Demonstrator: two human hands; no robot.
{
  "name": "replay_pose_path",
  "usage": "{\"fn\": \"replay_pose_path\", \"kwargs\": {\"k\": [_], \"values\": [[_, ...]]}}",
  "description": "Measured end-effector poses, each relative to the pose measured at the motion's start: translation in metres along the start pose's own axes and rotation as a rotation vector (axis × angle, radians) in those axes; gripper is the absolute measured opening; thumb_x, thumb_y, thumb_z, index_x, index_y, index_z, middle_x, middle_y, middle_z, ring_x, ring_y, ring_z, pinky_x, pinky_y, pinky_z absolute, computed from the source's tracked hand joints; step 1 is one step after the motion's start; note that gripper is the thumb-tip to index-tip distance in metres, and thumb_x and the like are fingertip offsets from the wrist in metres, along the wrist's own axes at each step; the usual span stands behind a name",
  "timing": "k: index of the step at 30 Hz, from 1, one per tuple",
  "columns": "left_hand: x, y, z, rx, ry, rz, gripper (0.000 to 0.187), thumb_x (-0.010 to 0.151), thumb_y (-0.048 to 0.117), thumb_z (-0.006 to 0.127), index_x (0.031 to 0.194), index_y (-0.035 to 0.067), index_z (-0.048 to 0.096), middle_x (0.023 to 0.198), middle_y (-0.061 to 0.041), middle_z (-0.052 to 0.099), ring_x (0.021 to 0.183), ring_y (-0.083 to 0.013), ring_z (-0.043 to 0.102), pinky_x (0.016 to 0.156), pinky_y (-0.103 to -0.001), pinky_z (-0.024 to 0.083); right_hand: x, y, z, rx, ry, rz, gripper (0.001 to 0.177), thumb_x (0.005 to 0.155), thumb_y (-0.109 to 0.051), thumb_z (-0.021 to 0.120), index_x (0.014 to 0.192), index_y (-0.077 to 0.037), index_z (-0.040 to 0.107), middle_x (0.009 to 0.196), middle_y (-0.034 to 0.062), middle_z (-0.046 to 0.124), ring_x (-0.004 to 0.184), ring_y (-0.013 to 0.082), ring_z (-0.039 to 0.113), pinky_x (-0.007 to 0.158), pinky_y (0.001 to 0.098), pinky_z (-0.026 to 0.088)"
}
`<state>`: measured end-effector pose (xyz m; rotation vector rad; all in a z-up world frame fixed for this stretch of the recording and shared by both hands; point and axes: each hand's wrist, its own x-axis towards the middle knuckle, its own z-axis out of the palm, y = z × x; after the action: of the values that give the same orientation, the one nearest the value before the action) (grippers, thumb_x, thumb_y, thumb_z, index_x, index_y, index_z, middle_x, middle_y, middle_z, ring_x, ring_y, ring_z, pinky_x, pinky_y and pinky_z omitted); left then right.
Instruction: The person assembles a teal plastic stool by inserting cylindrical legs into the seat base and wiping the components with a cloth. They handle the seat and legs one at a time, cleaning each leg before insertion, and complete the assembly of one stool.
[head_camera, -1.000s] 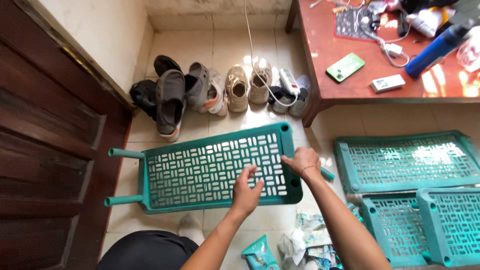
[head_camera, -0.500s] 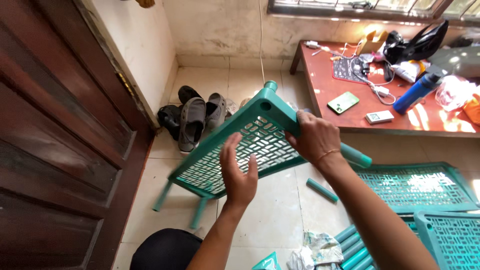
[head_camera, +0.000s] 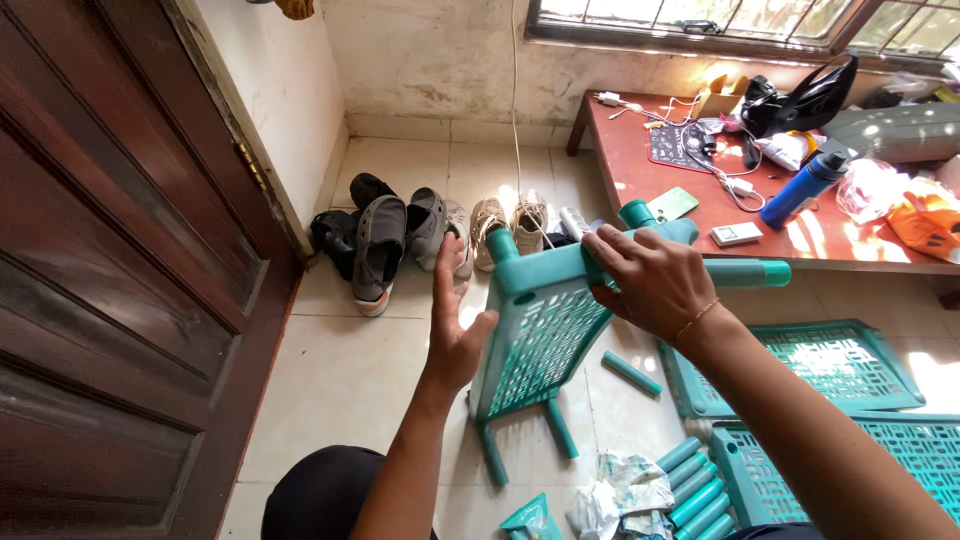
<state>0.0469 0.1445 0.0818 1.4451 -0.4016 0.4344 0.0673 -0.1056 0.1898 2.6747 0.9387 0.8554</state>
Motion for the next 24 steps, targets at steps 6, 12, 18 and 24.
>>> {"fn": "replay_pose_path", "kwargs": {"k": [6,12,18,24], "values": [[-0.004,0.008,-0.002,-0.146,-0.285,-0.063,0.105,0.072,0.013,0.067,0.166,0.015,0.019,0.171,-0.013,0.027,0.161,-0.0313,0.022,0.125,-0.057,0.028,-0.009,0.015,0.009,0.072,0.038,-0.106,0.068,0.073,-0.033,0.080,0.136,-0.016,0.062,0.132,0.0008,0.069,0.091,0.0210,0.067,0.072,0.0350,0.057],[-0.005,0.011,0.017,-0.138,-0.162,-0.085,0.099,0.076,0.006,0.088,0.154,0.010,0.027,0.153,-0.015,0.045,0.146,-0.0285,0.046,0.116,-0.048,0.045,-0.002,0.010,0.013,0.137,0.107,-0.081,0.069,0.072,-0.027,0.081,0.138,-0.018,0.062,0.137,0.0026,0.065,0.093,0.0234,0.066,0.075,0.0369,0.057],[-0.009,0.009,0.034,-0.298,-0.041,-0.081,0.094,0.075,0.003,0.089,0.146,0.007,0.029,0.146,-0.012,0.042,0.127,-0.0237,0.056,0.102,-0.036,0.060,-0.036,0.001,0.003,0.436,0.164,0.305,0.059,0.074,-0.008,0.074,0.131,-0.011,0.059,0.127,0.0167,0.058,0.098,0.0296,0.066,0.081,0.0388,0.055],[-0.011,0.006,0.036,-0.279,0.185,0.008,0.091,0.081,0.012,0.091,0.145,0.008,0.026,0.147,-0.013,0.041,0.132,-0.0245,0.054,0.110,-0.038,0.057,-0.099,-0.002,0.007,0.912,-0.182,0.587,0.045,0.079,-0.013,0.067,0.122,-0.007,0.054,0.092,0.0090,0.071,0.086,0.0289,0.070,0.082,0.0387,0.053]]}}
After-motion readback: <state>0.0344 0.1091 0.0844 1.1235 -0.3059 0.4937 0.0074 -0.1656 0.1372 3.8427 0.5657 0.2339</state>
